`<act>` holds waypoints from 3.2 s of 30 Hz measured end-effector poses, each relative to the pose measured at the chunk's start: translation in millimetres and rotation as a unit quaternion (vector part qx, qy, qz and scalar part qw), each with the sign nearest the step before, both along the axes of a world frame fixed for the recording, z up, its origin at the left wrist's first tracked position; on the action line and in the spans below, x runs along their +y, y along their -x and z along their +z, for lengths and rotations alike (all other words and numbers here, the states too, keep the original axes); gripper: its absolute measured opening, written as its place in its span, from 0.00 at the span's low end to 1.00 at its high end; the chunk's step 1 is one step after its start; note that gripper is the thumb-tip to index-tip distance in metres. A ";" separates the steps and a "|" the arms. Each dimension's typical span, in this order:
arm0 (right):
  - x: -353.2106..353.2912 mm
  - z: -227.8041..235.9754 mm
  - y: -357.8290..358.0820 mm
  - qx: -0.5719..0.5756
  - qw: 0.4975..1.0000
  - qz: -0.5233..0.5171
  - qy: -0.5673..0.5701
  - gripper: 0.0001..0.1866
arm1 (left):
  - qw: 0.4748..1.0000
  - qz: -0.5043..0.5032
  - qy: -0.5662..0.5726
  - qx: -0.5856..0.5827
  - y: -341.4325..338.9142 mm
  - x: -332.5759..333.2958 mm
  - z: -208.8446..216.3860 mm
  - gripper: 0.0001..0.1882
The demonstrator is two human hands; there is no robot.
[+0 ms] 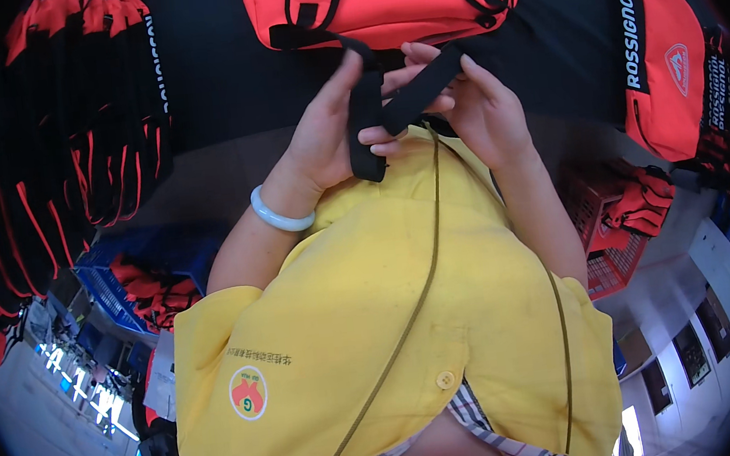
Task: Inspect and check zippers and straps of red backpacks on a production workbench.
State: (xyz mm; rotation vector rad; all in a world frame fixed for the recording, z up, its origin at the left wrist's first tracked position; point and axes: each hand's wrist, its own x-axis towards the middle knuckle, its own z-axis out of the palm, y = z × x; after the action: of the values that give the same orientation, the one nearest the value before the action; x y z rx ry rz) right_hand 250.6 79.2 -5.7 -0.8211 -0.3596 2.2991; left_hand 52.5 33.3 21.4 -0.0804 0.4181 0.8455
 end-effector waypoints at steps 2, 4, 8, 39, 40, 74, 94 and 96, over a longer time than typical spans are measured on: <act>0.8 -2.2 0.2 -0.020 1.000 0.003 0.004 0.24 | 0.999 -0.007 0.013 0.048 -2.0 -2.4 2.4 0.30; -1.2 -7.8 -1.6 -0.067 0.998 0.004 -0.008 0.22 | 0.968 -0.136 -0.031 0.208 -1.1 2.3 7.1 0.25; 3.1 2.6 -1.0 -0.165 0.982 0.024 -0.088 0.21 | 0.981 -0.138 0.014 0.138 -7.0 5.0 9.7 0.16; -38.9 25.5 0.7 -0.246 0.955 0.023 -0.165 0.12 | 0.950 0.131 0.156 -0.236 -2.6 44.9 -13.3 0.10; -38.8 30.2 2.9 -0.244 0.953 0.033 -0.176 0.11 | 0.951 0.129 0.156 -0.235 -3.7 42.8 -13.2 0.10; -53.2 44.6 -60.0 -0.485 0.755 -0.020 -0.440 0.13 | 0.897 -0.158 -0.180 0.371 -25.7 -12.7 39.4 0.31; -37.5 35.4 -51.9 -0.513 0.646 -0.047 -0.564 0.12 | 0.893 -0.165 -0.185 0.376 -20.1 -12.4 42.5 0.30; -37.9 34.4 -45.4 -0.512 0.639 -0.053 -0.572 0.12 | 0.898 -0.159 -0.182 0.368 -20.3 -13.3 41.3 0.30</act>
State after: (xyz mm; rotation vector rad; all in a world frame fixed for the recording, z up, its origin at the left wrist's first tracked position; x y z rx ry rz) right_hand 296.0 41.3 28.7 -1.2034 -1.9099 0.7819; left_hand 72.8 20.0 62.7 0.6631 0.9461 0.5900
